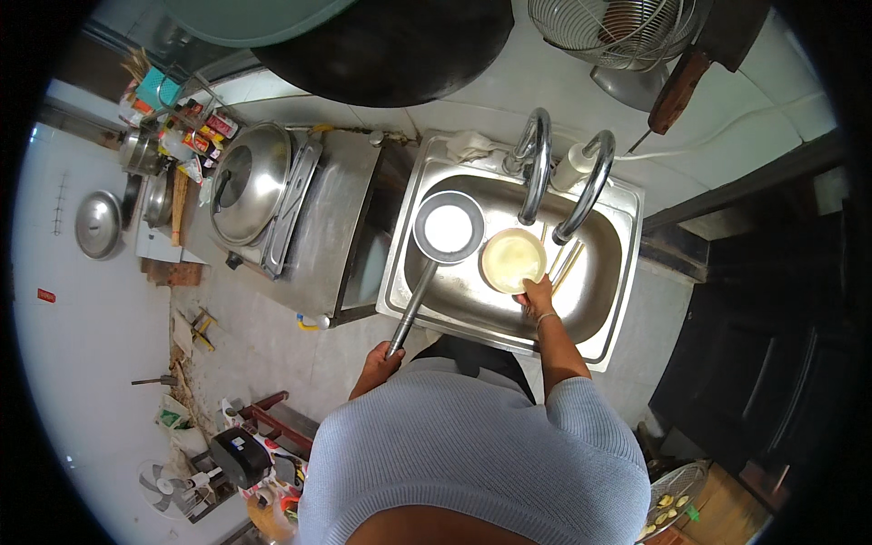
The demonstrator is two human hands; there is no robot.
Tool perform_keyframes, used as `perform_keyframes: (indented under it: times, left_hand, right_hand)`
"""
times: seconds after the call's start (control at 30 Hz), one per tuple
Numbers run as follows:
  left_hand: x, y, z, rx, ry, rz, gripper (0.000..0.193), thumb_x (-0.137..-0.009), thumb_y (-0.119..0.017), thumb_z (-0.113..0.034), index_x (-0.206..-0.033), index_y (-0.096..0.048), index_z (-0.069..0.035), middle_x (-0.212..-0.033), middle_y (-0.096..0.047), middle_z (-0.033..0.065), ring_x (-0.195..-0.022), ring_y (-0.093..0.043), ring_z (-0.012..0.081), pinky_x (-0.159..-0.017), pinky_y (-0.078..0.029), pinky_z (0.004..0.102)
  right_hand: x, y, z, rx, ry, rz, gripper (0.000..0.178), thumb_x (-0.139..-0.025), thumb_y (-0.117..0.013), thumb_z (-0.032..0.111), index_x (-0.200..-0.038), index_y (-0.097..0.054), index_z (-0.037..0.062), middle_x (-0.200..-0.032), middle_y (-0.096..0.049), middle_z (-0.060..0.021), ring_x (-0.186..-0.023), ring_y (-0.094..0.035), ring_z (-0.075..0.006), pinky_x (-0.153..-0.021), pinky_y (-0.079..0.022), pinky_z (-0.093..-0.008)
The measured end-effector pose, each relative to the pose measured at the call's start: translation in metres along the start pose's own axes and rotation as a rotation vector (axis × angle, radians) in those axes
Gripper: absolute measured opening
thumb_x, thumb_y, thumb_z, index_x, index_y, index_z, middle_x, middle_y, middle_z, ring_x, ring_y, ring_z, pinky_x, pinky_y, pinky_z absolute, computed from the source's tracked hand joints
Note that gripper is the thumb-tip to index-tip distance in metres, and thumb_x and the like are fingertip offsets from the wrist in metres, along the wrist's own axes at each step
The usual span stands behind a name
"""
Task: The person washes a small bowl and a pair of chopsticks in a kitchen sink using a steel wool scrubber and running water. They scrub the interior and exterior of the bowl and the chopsticks, rinse them under the tap, and place the cleaned items in the sink.
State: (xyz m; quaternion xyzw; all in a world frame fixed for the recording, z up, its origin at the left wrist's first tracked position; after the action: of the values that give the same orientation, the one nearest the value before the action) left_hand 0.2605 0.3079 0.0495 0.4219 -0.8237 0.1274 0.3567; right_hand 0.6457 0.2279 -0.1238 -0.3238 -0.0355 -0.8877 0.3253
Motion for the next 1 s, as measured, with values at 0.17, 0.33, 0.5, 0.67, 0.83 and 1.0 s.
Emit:
perform_keyframes:
  times: [0.17, 0.33, 0.5, 0.67, 0.83, 1.0]
  left_hand:
    - [-0.011, -0.004, -0.01, -0.071, -0.071, -0.036, 0.02, -0.085, -0.059, -0.022, -0.077, -0.047, -0.008, -0.059, -0.041, -0.0044, -0.052, -0.037, 0.0054, -0.046, -0.032, 0.0237]
    - [-0.026, -0.017, -0.028, -0.055, -0.057, -0.019, 0.02, -0.087, -0.057, -0.022, -0.077, -0.047, -0.008, -0.057, -0.042, -0.0028, -0.049, -0.038, 0.0061, -0.043, -0.031, 0.0241]
    - [-0.032, -0.024, -0.024, 0.046, 0.025, -0.023, 0.021, -0.088, -0.055, -0.024, -0.077, -0.047, -0.008, -0.055, -0.043, -0.0014, -0.046, -0.039, 0.007, -0.04, -0.031, 0.0239]
    - [-0.028, -0.023, -0.027, 0.294, -0.006, -0.03, 0.017, -0.089, -0.053, -0.024, -0.091, -0.05, -0.008, -0.059, -0.047, 0.0, -0.047, -0.043, 0.0086, -0.041, -0.034, 0.0234]
    - [-0.018, 0.003, -0.016, 0.52, -0.119, -0.166, 0.023, -0.09, -0.051, -0.027, -0.103, -0.051, -0.008, -0.067, -0.051, 0.0009, -0.051, -0.047, 0.0098, -0.044, -0.037, 0.0234]
    - [-0.024, 0.02, -0.012, 0.525, -0.333, -0.297, 0.029, -0.092, -0.044, -0.034, -0.102, -0.049, -0.007, -0.063, -0.05, 0.0015, -0.047, -0.042, 0.0111, -0.041, -0.035, 0.0245]
  right_hand:
    - [0.032, -0.008, 0.022, 0.064, -0.124, 0.061, 0.023, -0.086, -0.055, 0.015, -0.099, -0.048, -0.003, -0.065, -0.06, -0.0133, -0.042, -0.054, -0.0136, -0.031, -0.04, -0.0229]
    - [0.054, 0.008, 0.022, 0.19, -0.187, 0.005, 0.021, -0.086, -0.056, 0.02, -0.093, -0.051, 0.0011, -0.064, -0.058, -0.0084, -0.047, -0.056, -0.0123, -0.033, -0.041, -0.0223]
    - [0.062, 0.011, 0.026, 0.379, -0.117, 0.081, 0.017, -0.086, -0.057, 0.021, -0.086, -0.054, 0.0037, -0.061, -0.057, -0.005, -0.046, -0.055, -0.0106, -0.036, -0.041, -0.022]
    - [0.06, 0.009, 0.052, 0.501, 0.1, 0.058, 0.016, -0.083, -0.059, 0.015, -0.086, -0.056, -0.0005, -0.06, -0.058, -0.0061, -0.045, -0.053, -0.012, -0.041, -0.043, -0.0252]
    - [0.038, -0.005, 0.099, 0.58, 0.419, -0.029, 0.02, -0.081, -0.06, 0.016, -0.089, -0.06, -0.0019, -0.063, -0.06, -0.0096, -0.053, -0.059, -0.0163, -0.051, -0.048, -0.028]
    - [0.018, -0.009, 0.162, 0.556, 0.653, -0.05, 0.016, -0.085, -0.053, 0.011, -0.092, -0.058, -0.0034, -0.069, -0.061, -0.0065, -0.057, -0.061, -0.0138, -0.049, -0.048, -0.0244]
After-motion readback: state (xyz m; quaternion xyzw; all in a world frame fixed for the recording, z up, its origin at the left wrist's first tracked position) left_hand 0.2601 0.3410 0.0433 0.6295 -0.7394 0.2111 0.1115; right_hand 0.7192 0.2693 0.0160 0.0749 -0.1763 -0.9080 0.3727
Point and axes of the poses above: each hand's wrist, its own x-axis away from the middle knuckle, its own y-axis out of the back of the hand, z = x × y, the point moved 8 cm from there along -x, towards the middle knuckle
